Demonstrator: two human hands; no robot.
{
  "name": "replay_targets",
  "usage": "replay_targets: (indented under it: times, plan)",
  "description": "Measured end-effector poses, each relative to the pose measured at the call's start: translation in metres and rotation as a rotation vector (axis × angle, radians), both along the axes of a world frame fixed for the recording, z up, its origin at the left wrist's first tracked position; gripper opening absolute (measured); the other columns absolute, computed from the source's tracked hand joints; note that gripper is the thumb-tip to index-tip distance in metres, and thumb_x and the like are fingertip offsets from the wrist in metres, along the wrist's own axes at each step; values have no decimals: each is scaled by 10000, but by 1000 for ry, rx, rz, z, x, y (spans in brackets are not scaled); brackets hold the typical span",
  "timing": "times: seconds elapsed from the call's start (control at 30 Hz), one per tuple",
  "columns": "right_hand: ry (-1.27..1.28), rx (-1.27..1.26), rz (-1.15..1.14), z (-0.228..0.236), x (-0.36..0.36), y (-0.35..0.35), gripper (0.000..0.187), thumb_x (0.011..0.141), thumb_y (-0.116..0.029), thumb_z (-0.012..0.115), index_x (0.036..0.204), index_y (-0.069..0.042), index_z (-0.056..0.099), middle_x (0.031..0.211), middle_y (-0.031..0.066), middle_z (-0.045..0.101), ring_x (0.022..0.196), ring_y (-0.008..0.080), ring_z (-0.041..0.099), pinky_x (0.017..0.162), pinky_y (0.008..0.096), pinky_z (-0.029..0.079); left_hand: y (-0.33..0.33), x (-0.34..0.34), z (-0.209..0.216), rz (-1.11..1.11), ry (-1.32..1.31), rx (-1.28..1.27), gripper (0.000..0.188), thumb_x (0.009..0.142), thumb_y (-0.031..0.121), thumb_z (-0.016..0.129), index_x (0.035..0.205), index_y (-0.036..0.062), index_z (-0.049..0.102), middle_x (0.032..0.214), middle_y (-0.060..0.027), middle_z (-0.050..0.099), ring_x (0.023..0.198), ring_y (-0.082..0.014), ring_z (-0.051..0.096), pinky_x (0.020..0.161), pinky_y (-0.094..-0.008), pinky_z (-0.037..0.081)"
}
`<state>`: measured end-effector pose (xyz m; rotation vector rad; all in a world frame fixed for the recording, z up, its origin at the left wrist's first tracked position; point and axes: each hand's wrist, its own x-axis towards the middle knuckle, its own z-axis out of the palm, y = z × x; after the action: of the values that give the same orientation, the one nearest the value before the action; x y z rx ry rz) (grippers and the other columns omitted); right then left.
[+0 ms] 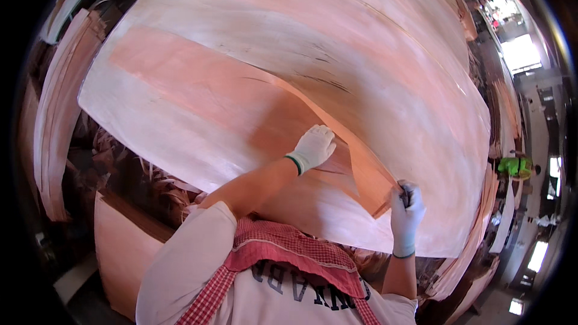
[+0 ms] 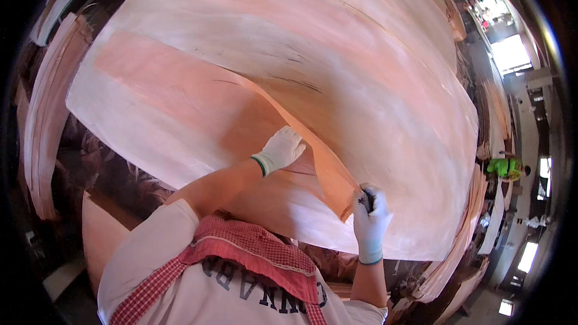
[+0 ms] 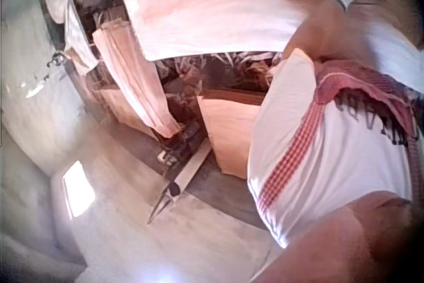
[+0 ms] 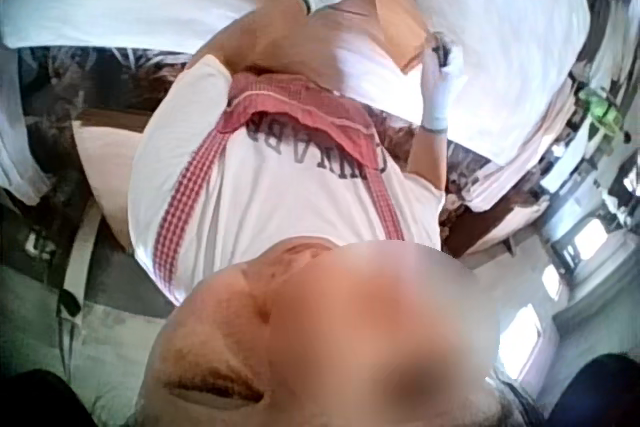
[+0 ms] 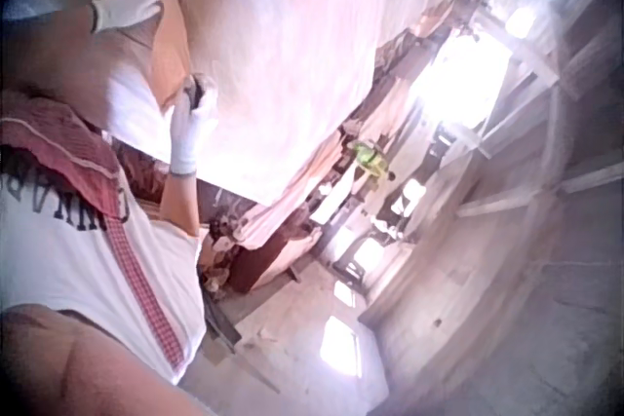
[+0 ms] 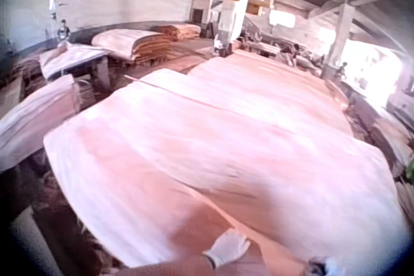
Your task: The person handles large wooden sheets by cutting, scraping, measuring, and applying tape to the surface, and then stacks the sheets on top of each other.
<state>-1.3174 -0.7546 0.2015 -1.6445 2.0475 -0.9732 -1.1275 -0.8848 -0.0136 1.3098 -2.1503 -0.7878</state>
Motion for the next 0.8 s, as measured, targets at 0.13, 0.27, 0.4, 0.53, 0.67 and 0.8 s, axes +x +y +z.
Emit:
replay_targets:
  times: [0.13,0.27,0.4,0.53,0.67,0.8]
  plan:
    - [-38,-20,-3,29,27,-8,55,875,-12,633,927,-5,618,759,-23,569,684,30,466,610,194,400,-16,74,14,200,-92,-332,146,817,118,579,936,72,650,1046,-114,623,1018,-305,569,920,-433,454]
    - [-18,-86,56,47,49,-19,66,863,-11,651,922,3,626,727,-33,537,658,22,441,592,188,389,-21,174,-10,530,-474,-428,173,834,120,538,977,87,630,1083,-77,627,1102,-293,563,988,-434,420]
    - [-75,-145,158,88,91,-36,86,863,6,647,945,4,622,765,-32,566,661,17,452,603,175,390,-30,211,-27,505,-571,-273,185,848,108,521,995,87,631,1078,-82,628,1104,-295,588,1056,-412,391]
    - [-144,-229,281,131,115,-42,114,857,22,621,970,11,607,860,31,604,705,52,501,620,182,398,-35,204,-11,461,-690,-129,209,885,127,491,1030,95,637,1114,-88,632,1122,-271,596,1065,-391,382]
    - [-183,-512,304,173,131,-40,103,808,-17,610,901,0,567,788,41,564,675,77,460,621,232,367,-41,198,13,356,-715,5,230,906,131,471,1035,81,655,1118,-114,631,1133,-265,595,1072,-376,371]
    - [-132,-649,159,197,163,-57,125,907,-144,542,883,-22,538,830,48,552,694,88,460,659,249,365,-47,212,38,349,-681,167,257,895,201,489,996,78,690,1123,-124,641,1108,-277,596,1023,-393,388]
